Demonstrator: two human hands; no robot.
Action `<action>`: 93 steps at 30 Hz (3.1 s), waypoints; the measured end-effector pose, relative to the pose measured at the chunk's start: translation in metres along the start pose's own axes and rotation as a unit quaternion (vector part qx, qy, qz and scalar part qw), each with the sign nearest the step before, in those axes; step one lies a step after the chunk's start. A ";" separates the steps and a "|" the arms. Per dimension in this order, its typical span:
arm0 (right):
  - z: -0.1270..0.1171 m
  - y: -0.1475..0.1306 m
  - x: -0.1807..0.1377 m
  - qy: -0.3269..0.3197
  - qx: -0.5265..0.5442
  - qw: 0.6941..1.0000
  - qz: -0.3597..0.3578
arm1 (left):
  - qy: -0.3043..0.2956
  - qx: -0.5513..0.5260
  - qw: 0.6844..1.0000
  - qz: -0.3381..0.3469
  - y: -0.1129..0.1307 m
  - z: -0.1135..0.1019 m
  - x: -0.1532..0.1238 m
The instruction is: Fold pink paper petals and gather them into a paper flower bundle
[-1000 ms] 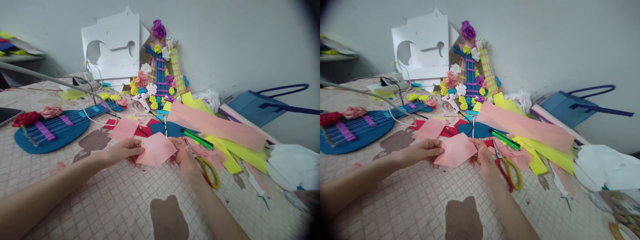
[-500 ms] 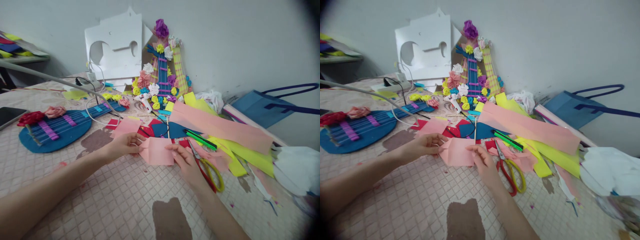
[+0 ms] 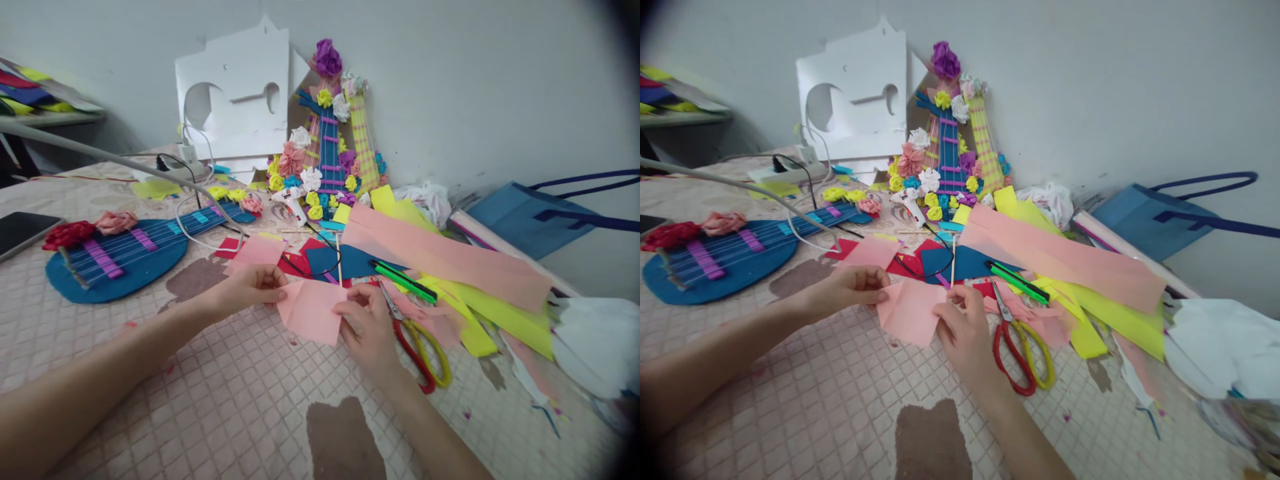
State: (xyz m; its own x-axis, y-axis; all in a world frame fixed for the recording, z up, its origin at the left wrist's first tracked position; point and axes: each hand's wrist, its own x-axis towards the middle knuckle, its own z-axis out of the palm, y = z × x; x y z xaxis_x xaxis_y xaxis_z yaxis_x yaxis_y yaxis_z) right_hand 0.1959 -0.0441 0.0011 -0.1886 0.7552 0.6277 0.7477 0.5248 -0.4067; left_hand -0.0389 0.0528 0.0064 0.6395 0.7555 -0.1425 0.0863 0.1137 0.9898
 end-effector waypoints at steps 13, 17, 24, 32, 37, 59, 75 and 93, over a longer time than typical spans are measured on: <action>0.009 -0.019 -0.005 -0.075 -0.084 0.993 0.035 | 0.061 0.336 0.916 0.212 0.008 0.022 -0.016; 0.012 -0.025 -0.007 -0.111 -0.067 0.991 0.042 | -0.007 0.430 0.866 0.256 0.005 0.041 -0.025; 0.003 -0.008 -0.006 -0.163 0.015 0.986 0.039 | -0.058 0.442 0.859 0.253 0.011 0.027 -0.020; -0.003 -0.004 -0.005 -0.221 0.107 0.968 0.048 | -0.101 0.470 0.847 0.227 0.007 0.011 -0.017; -0.003 -0.005 -0.003 -0.241 0.135 0.959 0.061 | -0.118 0.406 0.894 0.150 0.008 0.008 -0.017; -0.024 -0.003 0.002 -0.301 0.129 0.940 0.101 | -0.117 0.394 0.890 0.198 0.002 0.020 -0.013; 0.002 -0.009 -0.003 -0.227 0.038 0.965 0.121 | 0.008 0.408 0.897 0.168 -0.008 0.049 -0.007; 0.006 -0.009 0.001 -0.219 0.063 0.963 0.144 | 0.004 0.372 0.914 0.163 -0.008 0.047 -0.001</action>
State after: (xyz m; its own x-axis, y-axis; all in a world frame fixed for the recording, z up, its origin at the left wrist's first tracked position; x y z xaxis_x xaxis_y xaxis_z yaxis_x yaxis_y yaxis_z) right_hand 0.1850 -0.0458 0.0010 -0.2561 0.9553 0.1477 0.7313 0.2914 -0.6167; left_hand -0.0045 0.0205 -0.0007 0.7182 0.6764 0.1631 0.3897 -0.5853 0.7110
